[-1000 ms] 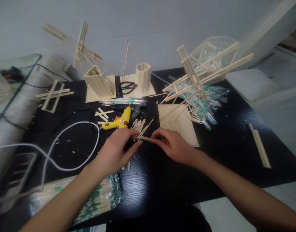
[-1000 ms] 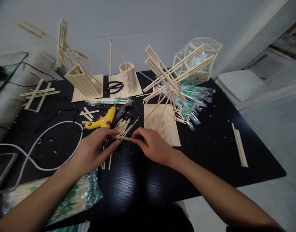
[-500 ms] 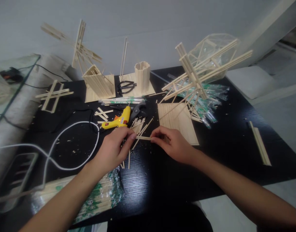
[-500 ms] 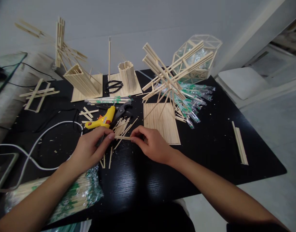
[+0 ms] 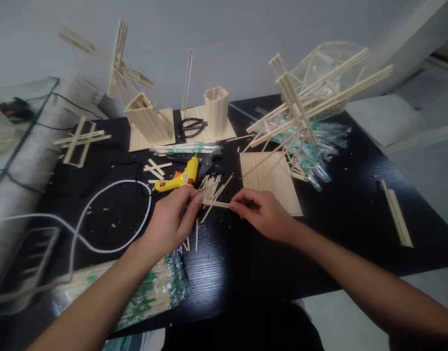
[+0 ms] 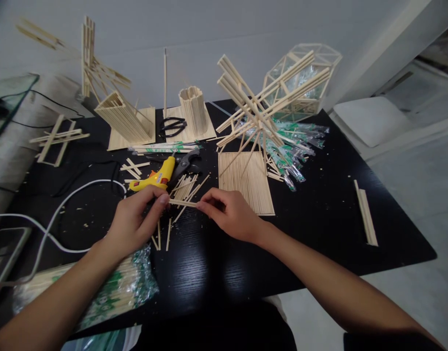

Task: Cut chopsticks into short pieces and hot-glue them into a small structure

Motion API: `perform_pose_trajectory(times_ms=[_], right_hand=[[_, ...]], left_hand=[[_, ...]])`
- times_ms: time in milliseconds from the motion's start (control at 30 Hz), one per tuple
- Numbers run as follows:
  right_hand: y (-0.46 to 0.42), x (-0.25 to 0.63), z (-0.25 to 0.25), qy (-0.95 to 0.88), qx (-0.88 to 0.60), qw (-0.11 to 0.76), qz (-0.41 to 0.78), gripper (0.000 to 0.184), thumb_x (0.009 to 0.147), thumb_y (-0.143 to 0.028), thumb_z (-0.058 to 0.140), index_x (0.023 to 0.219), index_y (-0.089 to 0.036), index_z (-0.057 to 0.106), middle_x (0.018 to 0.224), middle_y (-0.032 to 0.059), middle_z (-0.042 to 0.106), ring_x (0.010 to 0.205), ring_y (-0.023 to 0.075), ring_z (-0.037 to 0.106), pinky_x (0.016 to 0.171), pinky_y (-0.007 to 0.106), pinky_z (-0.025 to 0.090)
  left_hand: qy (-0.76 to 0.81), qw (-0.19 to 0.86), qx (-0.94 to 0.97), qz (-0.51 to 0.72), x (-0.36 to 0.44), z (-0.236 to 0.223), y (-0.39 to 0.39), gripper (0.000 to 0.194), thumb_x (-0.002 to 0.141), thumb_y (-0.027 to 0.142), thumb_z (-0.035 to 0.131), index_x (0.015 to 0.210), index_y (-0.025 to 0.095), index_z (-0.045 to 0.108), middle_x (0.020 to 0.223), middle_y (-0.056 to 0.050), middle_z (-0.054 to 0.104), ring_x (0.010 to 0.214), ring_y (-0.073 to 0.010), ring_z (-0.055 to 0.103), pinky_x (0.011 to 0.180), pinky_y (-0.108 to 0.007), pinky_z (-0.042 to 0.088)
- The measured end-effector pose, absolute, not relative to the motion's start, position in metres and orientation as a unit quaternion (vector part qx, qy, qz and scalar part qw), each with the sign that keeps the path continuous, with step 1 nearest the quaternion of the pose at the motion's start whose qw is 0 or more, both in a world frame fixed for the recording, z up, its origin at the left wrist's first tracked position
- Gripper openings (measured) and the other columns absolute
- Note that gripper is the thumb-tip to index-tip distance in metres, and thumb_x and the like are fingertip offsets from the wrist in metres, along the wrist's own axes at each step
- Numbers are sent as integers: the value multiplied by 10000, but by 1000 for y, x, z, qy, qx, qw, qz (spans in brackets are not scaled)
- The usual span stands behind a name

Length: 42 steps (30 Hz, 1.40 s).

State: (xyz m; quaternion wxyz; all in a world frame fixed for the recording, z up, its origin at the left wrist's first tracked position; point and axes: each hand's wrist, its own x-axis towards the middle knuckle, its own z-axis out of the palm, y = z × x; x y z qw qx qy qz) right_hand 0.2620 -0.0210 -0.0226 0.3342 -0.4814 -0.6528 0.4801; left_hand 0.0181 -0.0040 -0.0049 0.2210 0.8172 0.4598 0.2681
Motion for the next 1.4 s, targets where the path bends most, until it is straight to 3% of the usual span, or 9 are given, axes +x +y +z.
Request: perform_pose_trajectory(times_ms=[333, 700, 1400], right_hand=[[-23, 260, -29, -620, -453, 356, 533, 189, 958, -373, 636, 886, -199, 645, 715, -15, 689, 641, 120, 661, 653, 261, 539], [-23, 260, -29, -624, -455, 350, 530, 161, 937, -352, 673, 912, -197, 709, 709, -20, 699, 642, 121, 661, 654, 266, 531], [-22, 261, -28, -636, -447, 353, 521, 185, 951, -363, 661, 884, -198, 710, 694, -23, 691, 627, 109, 644, 637, 243, 518]], left_hand=[[442, 241, 821, 270, 20, -6, -5, 143, 1015, 236, 501, 933, 178, 603, 794, 8, 626, 695, -111, 582, 680, -225, 462], [438, 242, 826, 257, 18, -7, -5, 147, 1023, 258, 508, 988, 172, 622, 854, -7, 640, 754, -124, 595, 728, -242, 464], [413, 251, 846, 223, 21, -3, -4, 238, 1044, 245, 419, 866, 179, 561, 736, 2, 562, 665, -130, 548, 652, -246, 440]])
